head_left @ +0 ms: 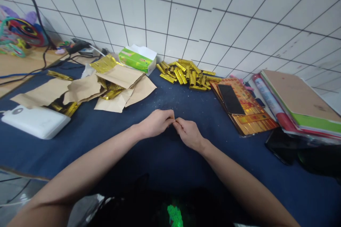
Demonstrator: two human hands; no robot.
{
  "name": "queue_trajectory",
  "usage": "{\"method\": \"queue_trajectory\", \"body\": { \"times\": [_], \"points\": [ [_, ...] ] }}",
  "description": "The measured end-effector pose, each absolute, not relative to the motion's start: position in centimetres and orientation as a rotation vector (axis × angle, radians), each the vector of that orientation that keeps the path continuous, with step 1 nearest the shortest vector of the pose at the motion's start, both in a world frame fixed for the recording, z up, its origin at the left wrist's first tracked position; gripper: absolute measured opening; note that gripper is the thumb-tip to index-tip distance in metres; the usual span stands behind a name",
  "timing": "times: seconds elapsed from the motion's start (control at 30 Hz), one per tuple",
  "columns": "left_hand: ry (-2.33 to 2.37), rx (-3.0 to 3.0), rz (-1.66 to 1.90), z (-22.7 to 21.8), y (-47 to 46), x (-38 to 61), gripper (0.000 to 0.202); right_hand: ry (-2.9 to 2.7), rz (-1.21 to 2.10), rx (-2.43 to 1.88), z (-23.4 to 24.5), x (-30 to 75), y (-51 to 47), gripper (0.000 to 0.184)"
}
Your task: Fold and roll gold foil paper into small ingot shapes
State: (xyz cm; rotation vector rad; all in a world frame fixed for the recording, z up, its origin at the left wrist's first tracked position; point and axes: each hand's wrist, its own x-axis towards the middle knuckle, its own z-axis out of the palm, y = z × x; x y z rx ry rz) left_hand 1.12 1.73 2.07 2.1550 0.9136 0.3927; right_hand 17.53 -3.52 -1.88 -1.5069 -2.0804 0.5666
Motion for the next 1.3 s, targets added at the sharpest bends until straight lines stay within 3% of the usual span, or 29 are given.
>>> {"method": "queue_trajectory", "body": {
  "times": [0.37,0.87,1.07,1.3],
  "points": [
    [1.003,2.016,0.626,1.6,3.5,0.1,0.02,-2.01,0.439,-1.545,-1.3,18.1,-3.3,0.037],
    [0.96,1.958,0.606,1.9,4.2,-0.5,0.018,-1.916,0.56,-1.553,-1.6,17.5,-3.5,0.034],
    [0.849,1.781,0.53,1.6,3.6,0.1,0.019,-2.003,0.374,-1.526,-2.1,17.7,-3.6,0.038],
    [0.887,2.071,0.508,1.5,1.9,1.0,0.017,-2.03,0.482,-1.503,-2.1,17.4,-3.8,0.03]
  ]
}}
